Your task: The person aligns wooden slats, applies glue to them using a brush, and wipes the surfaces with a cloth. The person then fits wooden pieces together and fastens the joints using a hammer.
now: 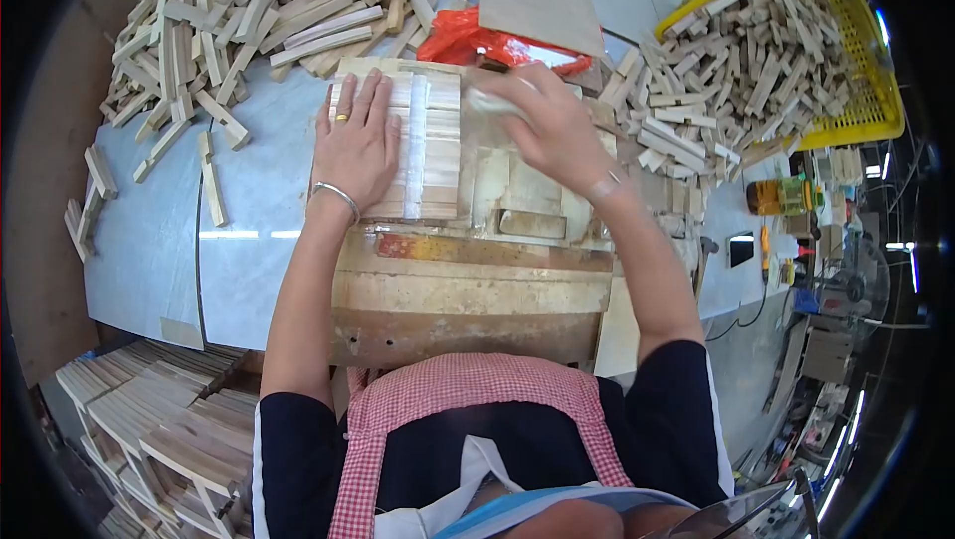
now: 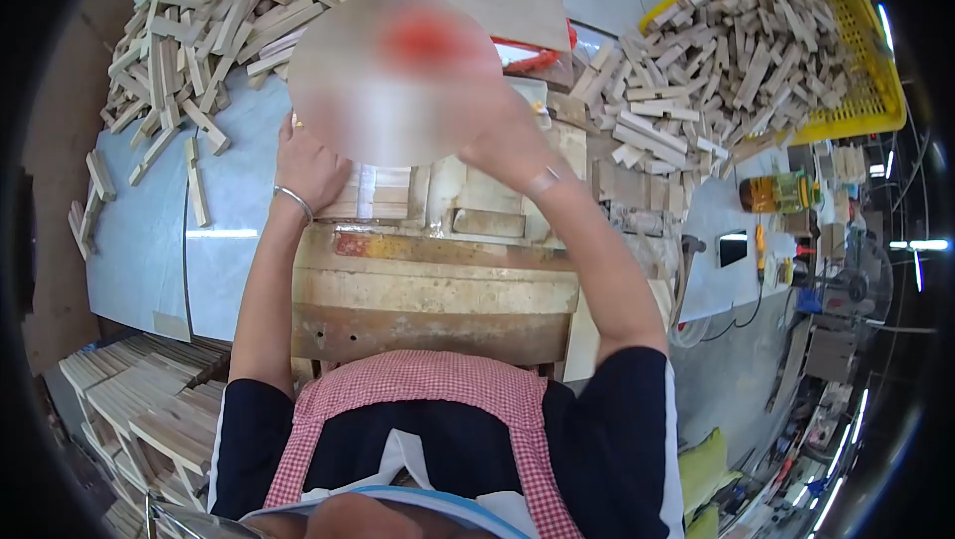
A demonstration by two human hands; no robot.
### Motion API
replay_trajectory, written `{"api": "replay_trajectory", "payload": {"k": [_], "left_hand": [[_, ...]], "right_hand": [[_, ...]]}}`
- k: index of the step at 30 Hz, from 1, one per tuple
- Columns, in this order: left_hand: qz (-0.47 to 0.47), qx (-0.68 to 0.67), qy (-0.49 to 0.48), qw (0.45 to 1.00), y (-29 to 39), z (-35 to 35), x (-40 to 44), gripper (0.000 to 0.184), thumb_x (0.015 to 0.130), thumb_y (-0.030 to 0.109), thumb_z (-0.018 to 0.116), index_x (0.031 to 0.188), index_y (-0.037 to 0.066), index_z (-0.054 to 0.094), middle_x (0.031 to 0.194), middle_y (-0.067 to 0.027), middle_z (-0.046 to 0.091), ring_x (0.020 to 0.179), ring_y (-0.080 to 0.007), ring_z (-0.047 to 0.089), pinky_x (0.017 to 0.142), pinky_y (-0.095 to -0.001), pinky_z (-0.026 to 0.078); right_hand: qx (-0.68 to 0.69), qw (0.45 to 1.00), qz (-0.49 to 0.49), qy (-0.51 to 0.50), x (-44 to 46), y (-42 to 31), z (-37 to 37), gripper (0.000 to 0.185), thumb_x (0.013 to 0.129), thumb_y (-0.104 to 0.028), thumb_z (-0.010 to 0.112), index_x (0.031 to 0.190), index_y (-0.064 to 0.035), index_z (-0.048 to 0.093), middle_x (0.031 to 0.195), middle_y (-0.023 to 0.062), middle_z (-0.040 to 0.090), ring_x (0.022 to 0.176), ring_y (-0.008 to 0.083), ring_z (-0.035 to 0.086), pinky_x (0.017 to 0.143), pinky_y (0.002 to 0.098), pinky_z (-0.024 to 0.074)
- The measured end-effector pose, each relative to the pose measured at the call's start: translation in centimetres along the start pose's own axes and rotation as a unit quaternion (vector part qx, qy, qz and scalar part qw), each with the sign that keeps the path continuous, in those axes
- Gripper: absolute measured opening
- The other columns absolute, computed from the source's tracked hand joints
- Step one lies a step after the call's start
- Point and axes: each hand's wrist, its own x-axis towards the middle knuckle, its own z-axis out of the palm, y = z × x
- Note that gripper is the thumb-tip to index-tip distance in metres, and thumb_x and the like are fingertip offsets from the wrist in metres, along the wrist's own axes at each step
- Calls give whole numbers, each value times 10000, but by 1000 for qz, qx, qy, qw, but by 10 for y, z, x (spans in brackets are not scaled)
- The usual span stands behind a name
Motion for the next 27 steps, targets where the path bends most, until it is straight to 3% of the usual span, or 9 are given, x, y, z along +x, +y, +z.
{"api": "replay_trajectory", "payload": {"k": [5,10,12,15,18,19,24,27], "left_hand": [[-1,5,8,1000,0,-2,0,487,978,304,318,1408,77,359,1479,-57,334,1391,-262,251,1116,-460,200],[-8,-13,-4,1000,2,-5,-1,483,983,302,309,1405,72,357,1478,-57,330,1397,-255,231,1133,-464,175],[-6,-11,-2,1000,1,-4,0,482,984,302,308,1405,72,356,1478,-57,330,1397,-254,229,1134,-466,172],[-8,-9,-6,1000,1,-5,0,479,985,301,307,1404,74,356,1477,-57,331,1396,-252,230,1136,-466,170],[-11,-12,-10,1000,2,-6,0,474,985,297,309,1403,77,360,1476,-55,333,1394,-250,235,1135,-464,174],[-12,-14,-6,1000,2,-5,-1,472,985,294,311,1401,79,363,1475,-54,334,1392,-249,238,1135,-463,177],[-7,-12,3,1000,1,-1,0,469,986,297,314,1399,81,369,1475,-52,337,1392,-248,239,1126,-472,193],[-8,-9,4,1000,1,-3,0,467,986,294,315,1397,81,371,1475,-51,337,1391,-250,240,1123,-477,200]], "right_hand": [[-92,992,1,-84,48,37,69,261,765,-117,670,1020,-118,612,886,88,539,811,272,578,683,380,497],[-86,984,-30,-152,24,3,55,253,768,-150,679,1013,-128,620,875,92,535,813,258,577,704,364,498],[59,973,-46,-216,21,3,49,258,779,-173,672,1028,-129,621,902,99,544,821,267,574,724,370,487],[27,988,17,-150,43,32,58,259,793,-198,662,1039,-126,622,912,102,549,826,284,570,744,382,476],[32,989,-6,-146,34,25,64,253,804,-212,648,1039,-122,621,892,109,548,832,300,565,747,396,469],[37,986,-35,-159,24,11,59,237,805,-171,642,1034,-115,618,895,115,542,831,293,567,744,380,477],[103,948,9,-301,-20,-57,30,230,800,-100,642,1028,-107,613,911,107,531,828,268,576,746,337,494],[168,942,-4,-291,-15,-48,34,222,810,-133,629,1029,-101,621,910,110,556,851,273,583,762,357,494]]}}
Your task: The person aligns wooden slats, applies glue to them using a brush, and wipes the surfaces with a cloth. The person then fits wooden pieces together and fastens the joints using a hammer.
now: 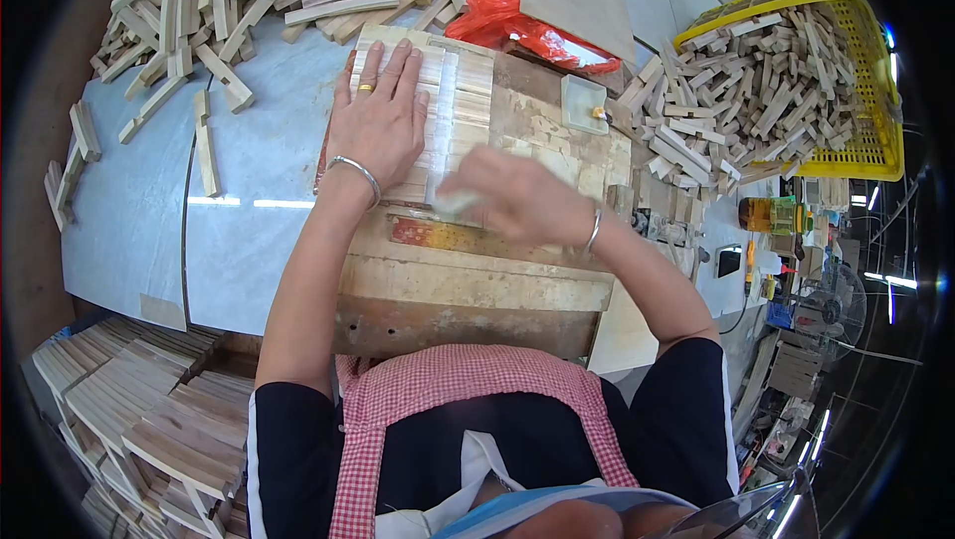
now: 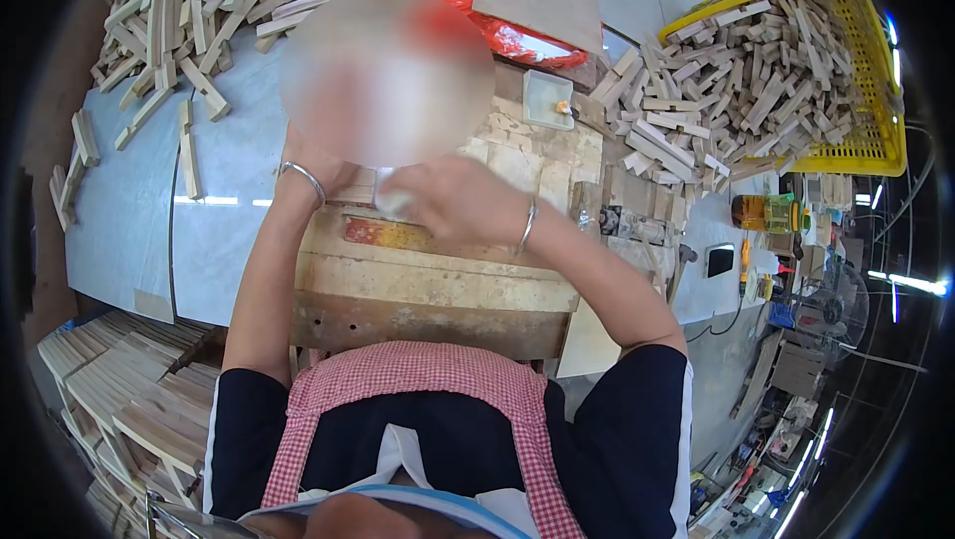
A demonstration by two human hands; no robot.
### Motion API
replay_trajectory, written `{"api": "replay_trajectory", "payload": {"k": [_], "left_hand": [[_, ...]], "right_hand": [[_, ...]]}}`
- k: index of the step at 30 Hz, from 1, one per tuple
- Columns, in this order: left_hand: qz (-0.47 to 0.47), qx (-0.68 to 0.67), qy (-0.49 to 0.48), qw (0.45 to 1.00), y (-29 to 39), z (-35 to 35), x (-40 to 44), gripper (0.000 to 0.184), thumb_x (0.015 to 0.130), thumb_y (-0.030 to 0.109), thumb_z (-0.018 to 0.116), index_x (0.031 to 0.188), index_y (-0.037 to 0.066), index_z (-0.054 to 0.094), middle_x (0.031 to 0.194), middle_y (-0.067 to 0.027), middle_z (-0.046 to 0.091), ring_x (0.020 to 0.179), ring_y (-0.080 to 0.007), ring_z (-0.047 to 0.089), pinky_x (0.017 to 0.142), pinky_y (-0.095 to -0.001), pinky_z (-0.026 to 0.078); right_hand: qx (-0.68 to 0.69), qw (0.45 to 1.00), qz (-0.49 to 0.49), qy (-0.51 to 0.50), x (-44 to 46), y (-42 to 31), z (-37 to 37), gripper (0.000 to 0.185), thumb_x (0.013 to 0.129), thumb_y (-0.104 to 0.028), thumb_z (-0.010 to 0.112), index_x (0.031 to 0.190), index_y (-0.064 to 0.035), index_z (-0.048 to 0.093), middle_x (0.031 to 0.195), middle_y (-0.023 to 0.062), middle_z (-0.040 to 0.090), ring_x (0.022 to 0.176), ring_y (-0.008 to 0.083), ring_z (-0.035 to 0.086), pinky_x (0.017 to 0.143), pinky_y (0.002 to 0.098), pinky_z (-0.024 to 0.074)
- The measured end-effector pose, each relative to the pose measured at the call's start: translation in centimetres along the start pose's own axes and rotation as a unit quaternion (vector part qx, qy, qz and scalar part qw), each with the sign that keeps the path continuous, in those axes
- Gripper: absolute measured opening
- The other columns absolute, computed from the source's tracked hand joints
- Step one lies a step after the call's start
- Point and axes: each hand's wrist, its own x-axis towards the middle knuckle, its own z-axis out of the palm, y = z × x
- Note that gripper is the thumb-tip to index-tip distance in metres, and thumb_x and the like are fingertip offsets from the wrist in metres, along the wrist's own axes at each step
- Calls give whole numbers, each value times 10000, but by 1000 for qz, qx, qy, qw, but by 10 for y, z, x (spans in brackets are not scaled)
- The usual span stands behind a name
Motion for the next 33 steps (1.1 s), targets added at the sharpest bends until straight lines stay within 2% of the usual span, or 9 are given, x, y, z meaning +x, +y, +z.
{"api": "replay_trajectory", "payload": {"k": [2,5,10,17,21,23,27,29,33], "left_hand": [[-5,-4,0,1000,0,-1,-2,464,986,291,315,1396,81,372,1474,-51,338,1391,-251,241,1122,-478,202],[-6,-6,-3,1000,1,-2,-1,461,984,281,319,1393,77,375,1475,-53,337,1390,-255,242,1121,-483,205],[-4,-16,3,1000,-1,0,-1,453,976,259,337,1390,78,378,1469,-59,344,1384,-263,255,1124,-466,202],[1,-14,8,1000,-2,1,0,452,970,246,349,1387,75,376,1459,-58,357,1376,-259,268,1129,-451,196],[-4,-39,8,999,-1,1,-2,476,945,245,367,1378,48,390,1466,-66,355,1384,-258,259,1132,-466,168],[-6,-36,11,999,-1,-2,0,475,945,244,369,1377,48,390,1465,-66,356,1383,-259,262,1132,-466,170],[-5,-15,-12,1000,-1,-4,-1,462,963,237,362,1394,73,364,1466,-56,346,1383,-257,254,1129,-453,196],[3,-3,-8,1000,1,-6,1,461,963,237,364,1393,71,366,1466,-57,347,1383,-257,253,1129,-452,197],[-7,-28,5,1000,1,-5,-1,468,951,243,381,1380,57,387,1458,-63,362,1381,-257,263,1128,-460,188]], "right_hand": [[-27,991,-35,125,25,23,-18,224,822,-171,606,1028,-83,628,915,119,576,878,286,587,784,376,489],[-67,984,1,168,75,61,-47,238,827,-189,584,1026,-68,632,935,134,588,910,316,583,809,392,479],[-203,973,41,98,94,74,-39,265,807,-184,611,1052,-83,617,937,140,571,879,331,585,760,392,487],[-165,985,-54,-22,34,-4,-4,210,738,-145,669,930,-104,595,873,111,520,808,248,580,631,376,494],[-177,978,-84,-69,17,-26,10,238,710,-124,669,934,-104,591,861,103,513,807,247,575,619,369,495],[-127,982,-97,-102,14,-24,11,293,684,-97,662,969,-96,594,876,98,520,826,248,575,623,360,499],[-231,969,-48,77,53,13,-62,322,707,-53,633,1018,-134,626,907,81,544,870,255,580,681,375,501],[-296,949,-25,106,84,42,-81,293,722,-42,627,992,-153,646,905,74,549,884,256,583,711,379,496],[-357,934,14,18,130,75,-79,277,723,-44,635,977,-152,662,942,67,567,916,252,588,731,377,495]]}}
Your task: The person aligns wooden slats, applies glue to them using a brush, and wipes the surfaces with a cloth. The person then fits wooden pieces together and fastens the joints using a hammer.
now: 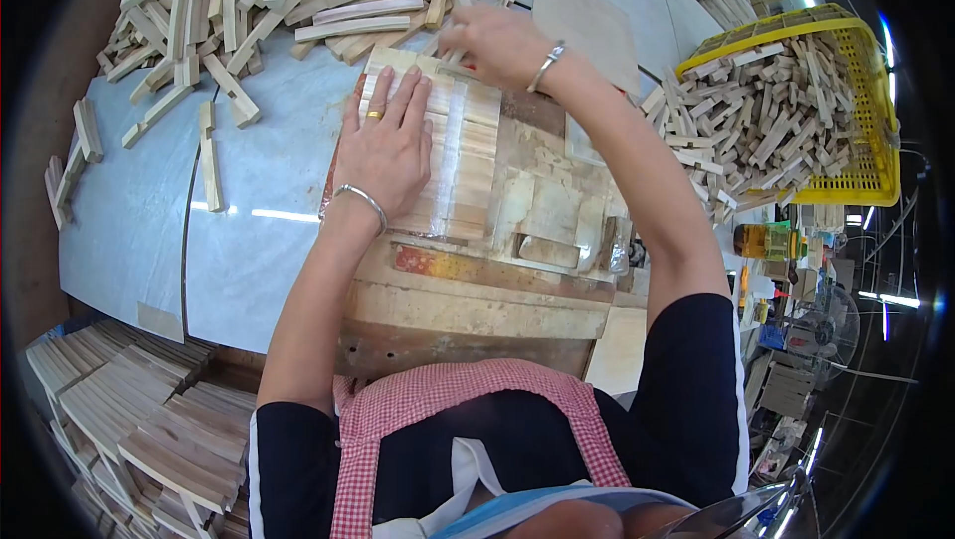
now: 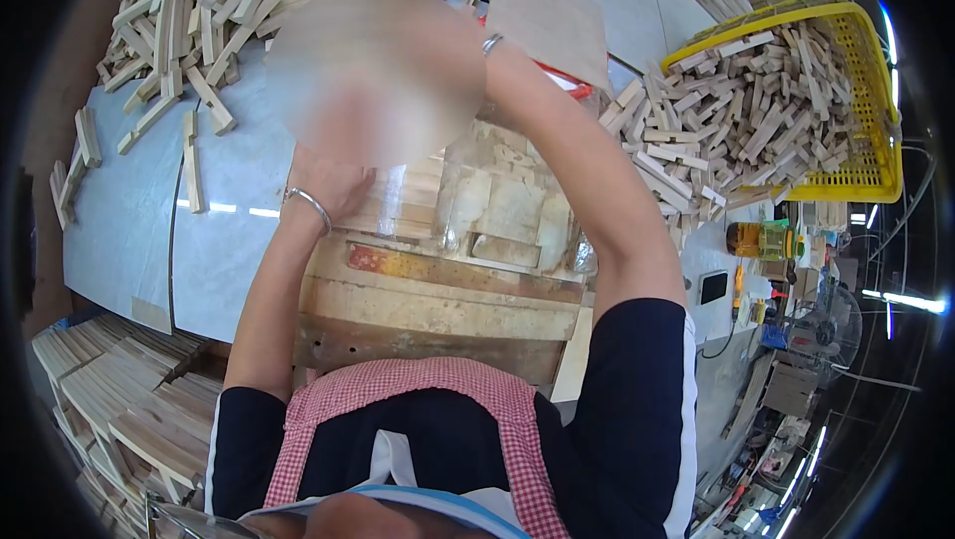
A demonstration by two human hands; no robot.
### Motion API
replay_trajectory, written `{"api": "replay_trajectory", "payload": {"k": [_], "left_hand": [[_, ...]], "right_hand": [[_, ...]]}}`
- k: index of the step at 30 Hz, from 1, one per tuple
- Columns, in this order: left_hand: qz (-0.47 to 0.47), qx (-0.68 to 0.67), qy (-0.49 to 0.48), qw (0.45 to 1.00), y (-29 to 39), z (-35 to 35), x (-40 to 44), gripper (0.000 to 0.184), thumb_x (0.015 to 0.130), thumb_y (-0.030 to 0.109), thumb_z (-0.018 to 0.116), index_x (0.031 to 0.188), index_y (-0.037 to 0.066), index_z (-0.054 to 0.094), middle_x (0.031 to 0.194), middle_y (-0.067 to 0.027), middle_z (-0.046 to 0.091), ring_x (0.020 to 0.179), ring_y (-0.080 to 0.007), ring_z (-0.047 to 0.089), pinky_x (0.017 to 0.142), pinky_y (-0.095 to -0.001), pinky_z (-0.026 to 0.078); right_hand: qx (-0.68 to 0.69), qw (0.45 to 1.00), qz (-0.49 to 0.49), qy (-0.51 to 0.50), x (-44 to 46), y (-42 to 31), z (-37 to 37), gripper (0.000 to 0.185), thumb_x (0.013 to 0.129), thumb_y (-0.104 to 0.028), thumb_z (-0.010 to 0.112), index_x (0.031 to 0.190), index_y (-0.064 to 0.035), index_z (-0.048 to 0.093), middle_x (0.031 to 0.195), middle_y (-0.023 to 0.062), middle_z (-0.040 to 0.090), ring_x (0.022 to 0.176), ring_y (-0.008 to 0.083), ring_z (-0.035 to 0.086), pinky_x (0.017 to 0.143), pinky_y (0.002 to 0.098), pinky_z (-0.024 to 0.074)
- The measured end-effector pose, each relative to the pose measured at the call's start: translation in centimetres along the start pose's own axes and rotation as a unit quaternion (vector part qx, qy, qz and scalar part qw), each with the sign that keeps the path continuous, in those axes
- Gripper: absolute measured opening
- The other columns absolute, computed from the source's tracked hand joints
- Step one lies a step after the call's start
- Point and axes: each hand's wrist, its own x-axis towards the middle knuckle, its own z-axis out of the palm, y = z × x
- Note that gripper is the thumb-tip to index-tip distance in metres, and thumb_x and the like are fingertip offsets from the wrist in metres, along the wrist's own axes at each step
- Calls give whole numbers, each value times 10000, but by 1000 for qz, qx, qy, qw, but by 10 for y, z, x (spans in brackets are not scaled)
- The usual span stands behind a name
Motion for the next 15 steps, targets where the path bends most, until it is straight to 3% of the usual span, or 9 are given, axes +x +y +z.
{"api": "replay_trajectory", "payload": {"k": [2,6,10,12,13,14,15], "left_hand": [[1,-9,5,1000,-1,1,1,476,942,250,391,1372,48,400,1454,-66,372,1380,-255,267,1128,-472,177],[4,-7,3,1000,0,0,0,476,938,249,402,1370,50,405,1452,-63,375,1381,-251,264,1127,-471,180],[0,8,-17,1000,0,-2,1,464,960,234,369,1393,68,367,1469,-59,342,1391,-254,242,1132,-450,193],[2,6,-17,1000,0,-1,0,465,961,234,364,1394,66,364,1471,-59,338,1393,-254,239,1133,-453,190],[1,4,-15,1000,0,0,0,466,962,234,359,1395,63,360,1474,-59,335,1394,-254,236,1133,-455,188],[12,1,-11,1000,0,1,1,466,962,234,359,1395,63,360,1474,-59,335,1394,-254,236,1133,-455,188],[9,4,-9,1000,-1,1,1,468,962,235,356,1397,64,358,1477,-57,331,1395,-255,235,1133,-455,185]], "right_hand": [[2,993,-44,-111,6,-6,5,281,714,-55,647,977,-150,671,959,62,574,940,254,589,749,385,497],[79,975,-38,-204,-1,18,0,326,712,-34,617,1005,-163,675,962,75,576,971,262,586,800,393,488],[44,972,7,-231,-1,17,-10,342,706,-26,610,1012,-164,675,959,89,577,961,277,578,808,386,483],[172,979,8,-111,-21,29,-20,303,762,-64,629,1056,-127,661,966,50,615,932,208,591,800,326,482],[169,980,16,-107,-33,33,-25,303,762,-64,629,1056,-127,661,966,50,615,932,208,591,800,326,482],[339,929,96,-113,-49,37,-28,282,793,-96,638,1074,-107,652,988,31,625,931,165,583,802,294,472],[496,844,172,-109,-65,38,-31,272,824,-129,648,1092,-87,643,1011,12,636,930,123,575,804,263,462]]}}
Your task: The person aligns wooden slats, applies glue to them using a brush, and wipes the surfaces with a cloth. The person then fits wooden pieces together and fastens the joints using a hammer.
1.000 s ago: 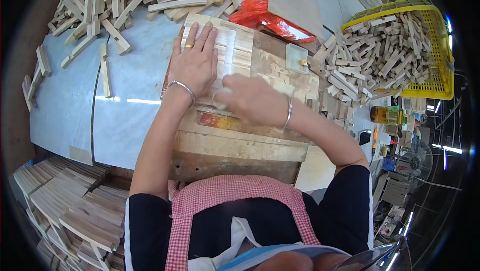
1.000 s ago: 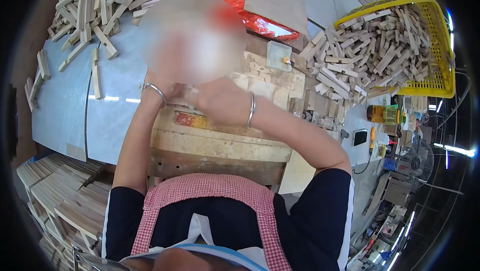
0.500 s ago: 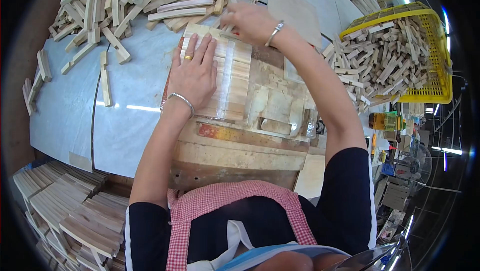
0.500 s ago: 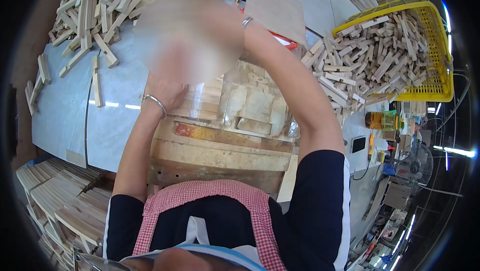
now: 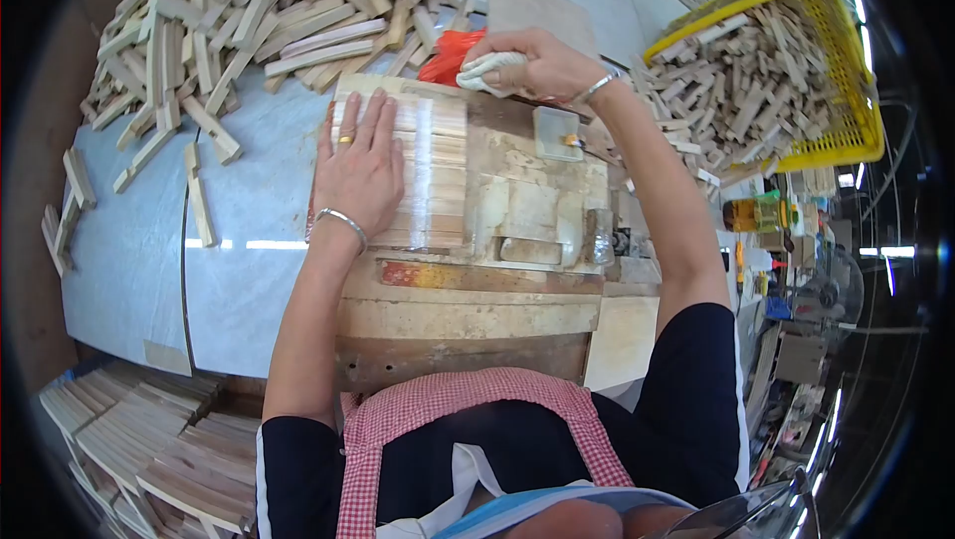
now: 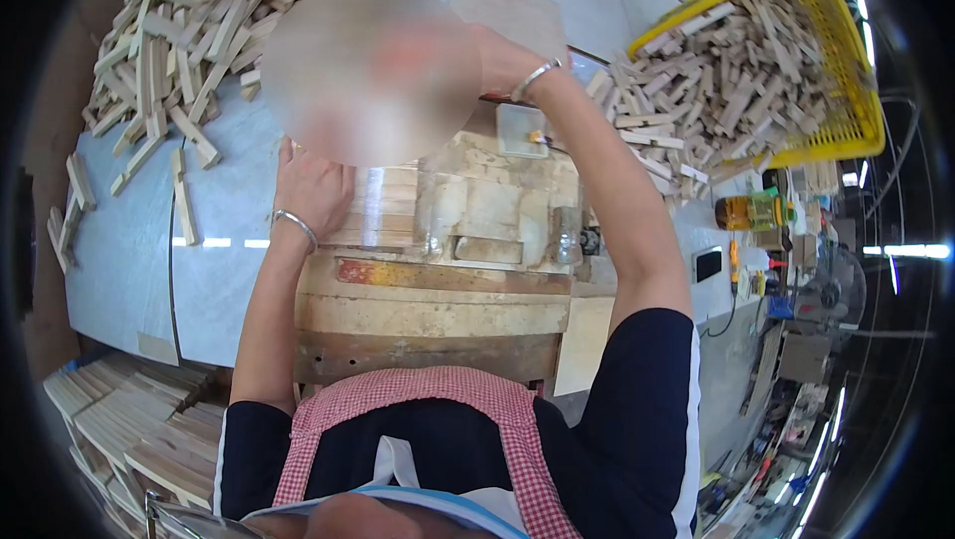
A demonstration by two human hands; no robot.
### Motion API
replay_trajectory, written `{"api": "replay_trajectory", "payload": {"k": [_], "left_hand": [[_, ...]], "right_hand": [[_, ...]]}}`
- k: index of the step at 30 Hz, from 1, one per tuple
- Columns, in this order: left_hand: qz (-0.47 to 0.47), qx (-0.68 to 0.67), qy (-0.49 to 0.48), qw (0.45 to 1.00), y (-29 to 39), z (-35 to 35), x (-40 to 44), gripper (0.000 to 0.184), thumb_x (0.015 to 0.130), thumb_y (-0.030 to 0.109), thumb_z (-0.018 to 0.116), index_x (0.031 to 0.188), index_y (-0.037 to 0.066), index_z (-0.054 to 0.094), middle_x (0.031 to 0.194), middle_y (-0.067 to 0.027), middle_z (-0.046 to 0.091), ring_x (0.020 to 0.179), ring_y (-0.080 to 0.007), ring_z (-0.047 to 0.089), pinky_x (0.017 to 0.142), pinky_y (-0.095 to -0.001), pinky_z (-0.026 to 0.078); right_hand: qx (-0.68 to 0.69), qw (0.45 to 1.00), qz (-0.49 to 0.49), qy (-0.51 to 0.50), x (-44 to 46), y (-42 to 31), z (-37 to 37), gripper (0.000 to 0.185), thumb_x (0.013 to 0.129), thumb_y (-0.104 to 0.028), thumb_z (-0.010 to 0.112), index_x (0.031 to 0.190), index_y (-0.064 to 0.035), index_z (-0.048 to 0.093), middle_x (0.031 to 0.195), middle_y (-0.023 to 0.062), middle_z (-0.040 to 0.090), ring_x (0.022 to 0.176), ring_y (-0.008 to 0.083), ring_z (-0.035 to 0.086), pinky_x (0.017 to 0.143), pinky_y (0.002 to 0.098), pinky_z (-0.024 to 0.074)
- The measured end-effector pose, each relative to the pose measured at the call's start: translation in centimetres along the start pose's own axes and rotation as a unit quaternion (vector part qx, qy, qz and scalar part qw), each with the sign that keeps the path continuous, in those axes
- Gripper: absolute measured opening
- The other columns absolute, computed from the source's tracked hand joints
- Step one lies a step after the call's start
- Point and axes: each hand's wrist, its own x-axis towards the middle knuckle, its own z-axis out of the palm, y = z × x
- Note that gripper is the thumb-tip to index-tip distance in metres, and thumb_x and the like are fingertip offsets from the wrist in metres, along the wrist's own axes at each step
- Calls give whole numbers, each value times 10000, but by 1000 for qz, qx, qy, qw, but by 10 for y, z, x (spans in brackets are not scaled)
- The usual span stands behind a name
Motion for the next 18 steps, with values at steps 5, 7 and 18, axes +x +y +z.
{"api": "replay_trajectory", "payload": {"k": [5,7,18], "left_hand": [[-1,20,-15,1000,-1,3,2,470,962,235,354,1414,102,352,1493,-50,314,1400,-251,234,1122,-457,197],[-5,47,-22,999,-4,11,3,472,970,244,345,1427,127,340,1510,-42,288,1406,-252,225,1103,-478,231],[95,43,38,994,-58,46,14,468,982,341,369,1408,148,387,1497,-54,313,1398,-280,240,1107,-448,228]], "right_hand": [[91,988,7,123,-94,15,14,326,858,-220,658,1158,-101,614,1007,-4,617,926,87,547,791,249,450],[215,953,13,215,-150,24,33,320,871,-209,644,1165,-91,599,1031,-3,609,943,78,546,812,241,447],[506,645,155,552,-402,117,181,338,955,-216,521,1204,11,549,1091,54,623,951,123,607,832,265,492]]}}
